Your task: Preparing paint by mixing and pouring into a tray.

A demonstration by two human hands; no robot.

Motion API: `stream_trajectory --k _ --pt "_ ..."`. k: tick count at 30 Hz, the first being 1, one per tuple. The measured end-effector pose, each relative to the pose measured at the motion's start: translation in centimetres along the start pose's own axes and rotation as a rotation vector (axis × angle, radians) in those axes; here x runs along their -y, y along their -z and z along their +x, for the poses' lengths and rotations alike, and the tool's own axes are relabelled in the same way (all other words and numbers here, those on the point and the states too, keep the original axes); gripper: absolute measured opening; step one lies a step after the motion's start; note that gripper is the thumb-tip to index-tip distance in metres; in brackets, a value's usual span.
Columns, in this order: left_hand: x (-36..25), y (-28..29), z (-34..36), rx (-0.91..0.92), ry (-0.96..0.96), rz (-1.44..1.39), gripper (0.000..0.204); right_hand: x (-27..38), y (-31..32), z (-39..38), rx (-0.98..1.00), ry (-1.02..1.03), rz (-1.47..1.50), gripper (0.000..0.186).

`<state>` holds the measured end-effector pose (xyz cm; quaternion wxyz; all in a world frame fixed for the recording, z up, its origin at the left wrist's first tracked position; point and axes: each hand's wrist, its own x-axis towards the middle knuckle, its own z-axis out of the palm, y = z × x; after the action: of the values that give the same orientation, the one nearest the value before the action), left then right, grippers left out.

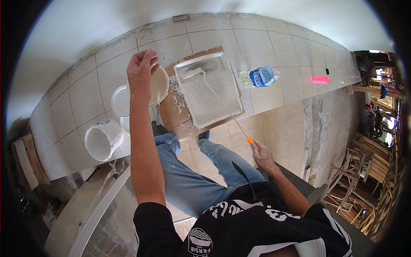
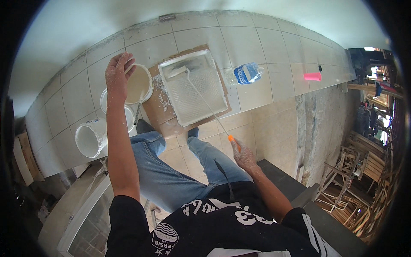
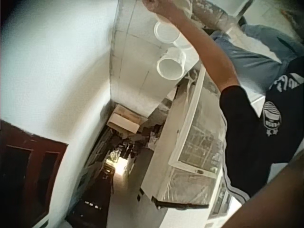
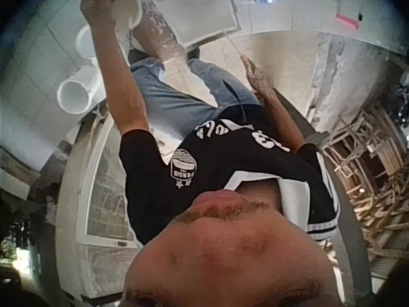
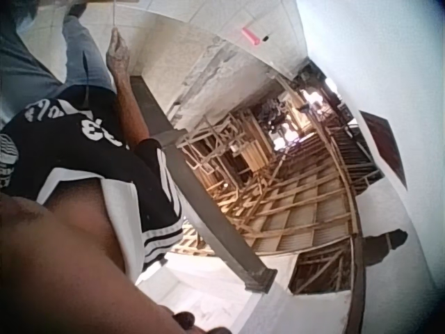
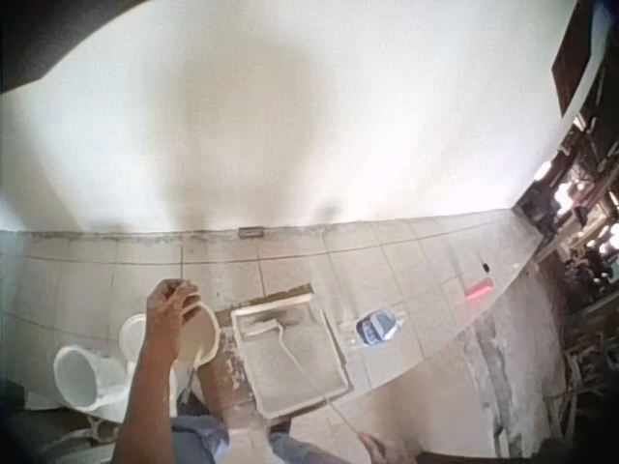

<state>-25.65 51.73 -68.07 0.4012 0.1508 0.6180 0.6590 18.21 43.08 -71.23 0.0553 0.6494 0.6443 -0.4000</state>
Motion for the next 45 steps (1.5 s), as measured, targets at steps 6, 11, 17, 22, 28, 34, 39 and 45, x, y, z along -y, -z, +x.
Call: stream_trajectory --k 6,11,17,22,28,34,39,45 --pt "-0.1 -0.4 0.1 -0.008 -0.004 0.018 0.032 1.4 0.4 0.5 -0.030 -0.036 0.030 0.042" --pt "-0.1 -0.4 -0.1 -0.004 0.001 0.017 0.031 1.9 -2.4 0.5 -0.022 -0.011 0.090 0.043" --pt "0.0 -0.1 0.1 -0.009 0.002 0.017 0.030 0.1 0.4 -0.8 0.010 -0.013 -0.020 0.045" --pt "0.0 -0.7 0.2 0.004 0.003 0.017 0.030 0.4 -0.8 0.5 -0.091 0.034 0.031 0.042" --pt "0.4 -0.5 0.1 0.006 0.011 0.012 0.030 2.1 -2.5 -0.3 -0.028 0.042 0.059 0.041" --pt "0.2 -0.2 0.1 -0.008 0.013 0.017 0.029 -0.8 0.8 -0.4 -0.028 -0.051 0.038 0.042" --pt "0.2 -0.7 0.0 0.003 0.011 0.024 0.029 -0.1 -1.6 1.2 -0.119 0.051 0.075 0.041" --pt "0.5 -0.2 0.1 -0.006 0.011 0.027 0.029 -0.4 -0.5 -0.2 -0.042 0.026 0.001 0.043"
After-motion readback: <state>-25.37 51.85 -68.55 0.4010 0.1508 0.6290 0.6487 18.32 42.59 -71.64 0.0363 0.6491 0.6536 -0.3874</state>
